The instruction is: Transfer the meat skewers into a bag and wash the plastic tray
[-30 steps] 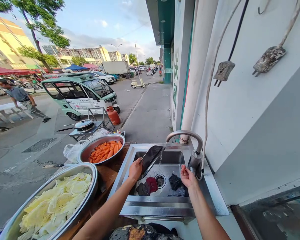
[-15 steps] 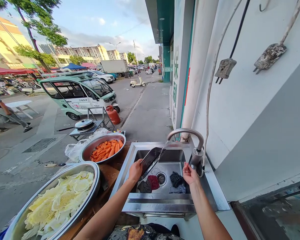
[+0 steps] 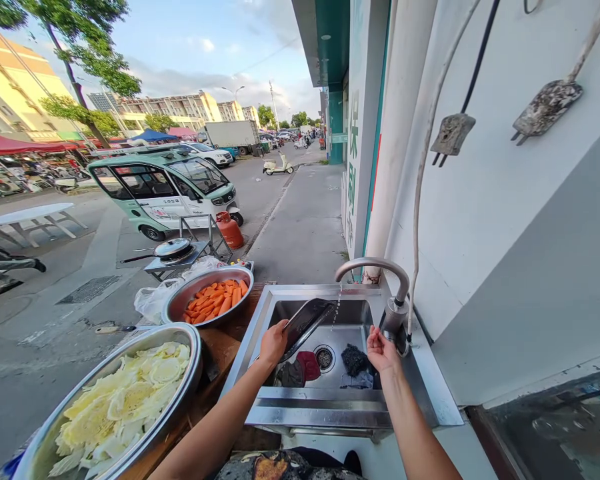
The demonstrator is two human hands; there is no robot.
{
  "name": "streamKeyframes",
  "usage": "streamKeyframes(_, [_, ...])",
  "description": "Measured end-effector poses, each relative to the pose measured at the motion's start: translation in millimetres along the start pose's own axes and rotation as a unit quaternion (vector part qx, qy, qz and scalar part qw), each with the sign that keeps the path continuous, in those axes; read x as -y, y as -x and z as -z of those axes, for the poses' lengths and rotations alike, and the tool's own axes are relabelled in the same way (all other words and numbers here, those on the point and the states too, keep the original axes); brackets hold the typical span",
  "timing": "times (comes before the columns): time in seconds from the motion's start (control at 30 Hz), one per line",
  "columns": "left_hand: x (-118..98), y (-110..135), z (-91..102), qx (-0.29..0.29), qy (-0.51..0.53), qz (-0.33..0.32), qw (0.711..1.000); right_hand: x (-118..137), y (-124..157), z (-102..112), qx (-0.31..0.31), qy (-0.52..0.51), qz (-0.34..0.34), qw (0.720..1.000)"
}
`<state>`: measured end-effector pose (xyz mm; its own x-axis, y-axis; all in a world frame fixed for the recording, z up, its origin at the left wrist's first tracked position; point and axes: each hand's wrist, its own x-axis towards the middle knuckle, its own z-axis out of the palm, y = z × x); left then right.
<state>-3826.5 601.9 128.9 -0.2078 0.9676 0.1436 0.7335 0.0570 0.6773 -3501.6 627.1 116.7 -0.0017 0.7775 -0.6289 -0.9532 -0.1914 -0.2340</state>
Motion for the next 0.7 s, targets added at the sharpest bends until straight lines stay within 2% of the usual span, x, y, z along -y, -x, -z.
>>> streamKeyframes(0.1, [-2, 2, 4.4, -0.010, 0.018, 0.008, 1.000, -6, 13, -4, -0.014, -0.002, -0.009, 1.000])
streamKeyframes(0.17, [-4, 1, 10.5, -0.023, 0.033, 0.007, 0.999, -11, 28, -11, 0.005, 0.045, -0.049, 0.998])
streamKeyframes(0.23, [-4, 0, 19.1, -0.039, 0.054, -0.004, 0.998, -14, 46, -23, 0.095, 0.129, -0.075, 0.984])
streamKeyframes(0.27, [-3, -1, 24.3, -0.049, 0.064, -0.010, 0.997, -16, 56, -30, 0.162, 0.190, -0.059, 0.967])
streamKeyframes(0.3, [-1, 0, 29.8, -0.056, 0.072, -0.016, 0.996, -20, 67, -37, 0.230, 0.274, -0.011, 0.934])
streamKeyframes(0.33, [2, 2, 35.6, -0.060, 0.075, -0.025, 0.995, -25, 77, -44, 0.280, 0.371, 0.063, 0.883])
streamKeyframes(0.37, [8, 5, 41.2, -0.063, 0.072, -0.032, 0.995, -32, 86, -49, 0.300, 0.465, 0.143, 0.820])
streamKeyframes(0.4, [17, 6, 46.1, -0.056, 0.065, -0.050, 0.995, -41, 92, -52, 0.287, 0.541, 0.216, 0.760])
streamKeyframes(0.47, [43, 3, 52.1, -0.035, 0.053, -0.136, 0.989, -61, 95, -53, 0.215, 0.633, 0.330, 0.667])
streamKeyframes(0.53, [73, -11, 49.8, -0.013, 0.035, -0.236, 0.971, -77, 87, -45, 0.167, 0.679, 0.406, 0.588])
streamKeyframes(0.6, [96, -30, 41.2, 0.038, 0.013, -0.325, 0.945, -85, 78, -28, 0.139, 0.732, 0.464, 0.478])
streamKeyframes(0.63, [101, -38, 36.8, 0.054, 0.014, -0.373, 0.926, -87, 77, -18, 0.134, 0.748, 0.482, 0.436])
streamKeyframes(0.7, [95, -41, 32.6, 0.065, 0.013, -0.454, 0.889, -86, 85, 7, 0.160, 0.748, 0.509, 0.394])
